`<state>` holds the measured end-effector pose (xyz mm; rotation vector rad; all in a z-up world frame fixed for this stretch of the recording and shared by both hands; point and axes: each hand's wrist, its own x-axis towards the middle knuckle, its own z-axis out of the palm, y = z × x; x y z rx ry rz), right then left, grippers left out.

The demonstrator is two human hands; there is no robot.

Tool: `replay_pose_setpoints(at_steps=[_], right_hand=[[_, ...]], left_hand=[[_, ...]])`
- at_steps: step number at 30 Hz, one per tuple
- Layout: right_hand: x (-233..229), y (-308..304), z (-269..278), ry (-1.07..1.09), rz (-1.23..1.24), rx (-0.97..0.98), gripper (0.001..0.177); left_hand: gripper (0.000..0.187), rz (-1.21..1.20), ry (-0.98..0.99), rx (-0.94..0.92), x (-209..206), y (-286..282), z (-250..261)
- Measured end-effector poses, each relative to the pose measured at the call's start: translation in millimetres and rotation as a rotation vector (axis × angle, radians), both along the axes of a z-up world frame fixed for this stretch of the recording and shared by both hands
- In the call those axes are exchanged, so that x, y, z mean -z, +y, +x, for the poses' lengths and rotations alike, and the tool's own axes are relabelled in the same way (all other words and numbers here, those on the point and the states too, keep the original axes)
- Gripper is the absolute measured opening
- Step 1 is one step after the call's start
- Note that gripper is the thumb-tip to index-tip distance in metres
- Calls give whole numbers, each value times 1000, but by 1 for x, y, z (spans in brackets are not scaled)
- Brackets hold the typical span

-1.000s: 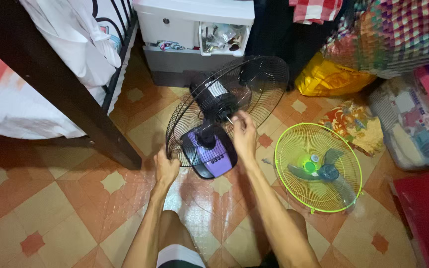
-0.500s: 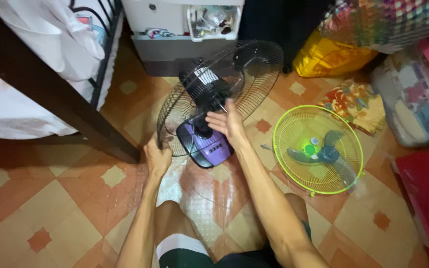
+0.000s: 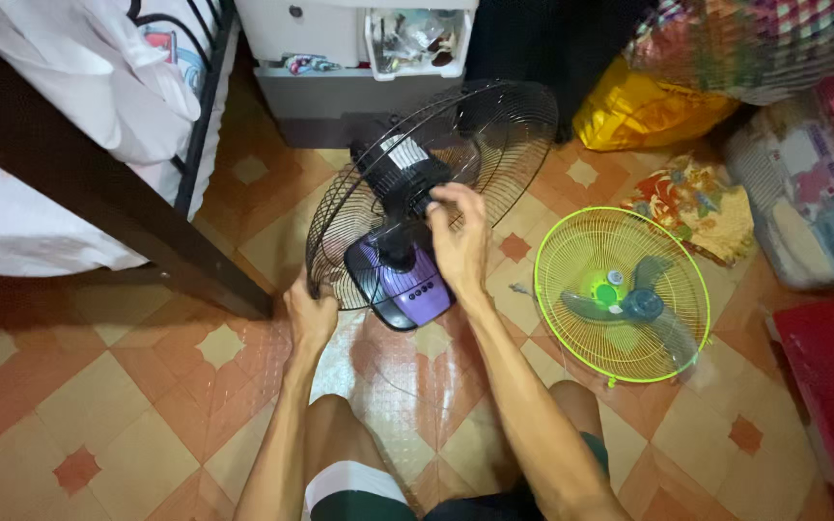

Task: The person assembles a standing fan by attaching the fan blades to the motor hub, securing them with a nut, and then fitting the front and rear grilles. The person handles the fan blades, grilles, and the fan base while sitting on the floor.

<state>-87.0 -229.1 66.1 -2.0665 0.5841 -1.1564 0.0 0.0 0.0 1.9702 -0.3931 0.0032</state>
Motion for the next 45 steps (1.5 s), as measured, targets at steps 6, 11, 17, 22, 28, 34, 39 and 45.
replay_pose_setpoints(at_steps=[6,11,17,22,28,34,39,45], right_hand=[[-20,6,-2,33,116,-157,16],[-10,-3,3,146,199,44,28],[-1,2,-7,61,69,-89,32],[17,-19,5,246,617,-139,48],[26,-16,-15,143,979,-354,50],[50,-37,-58,132,920,-260,43],[35,-58,-111,61,959,-304,39],[12,-102,-187,-116,1057,-201,26]], left_hand=[[40,-70,-62,2,-11,-6,4],[35,-112,-114,33,-9,-3,1],[41,-130,-21,9,0,-4,3],[39,-78,-142,48,11,5,5],[35,30,33,92,-1,16,-19],[25,125,134,128,-18,16,-52],[24,-13,212,204,-29,-4,-98],[35,-201,712,286,-27,-60,-144]])
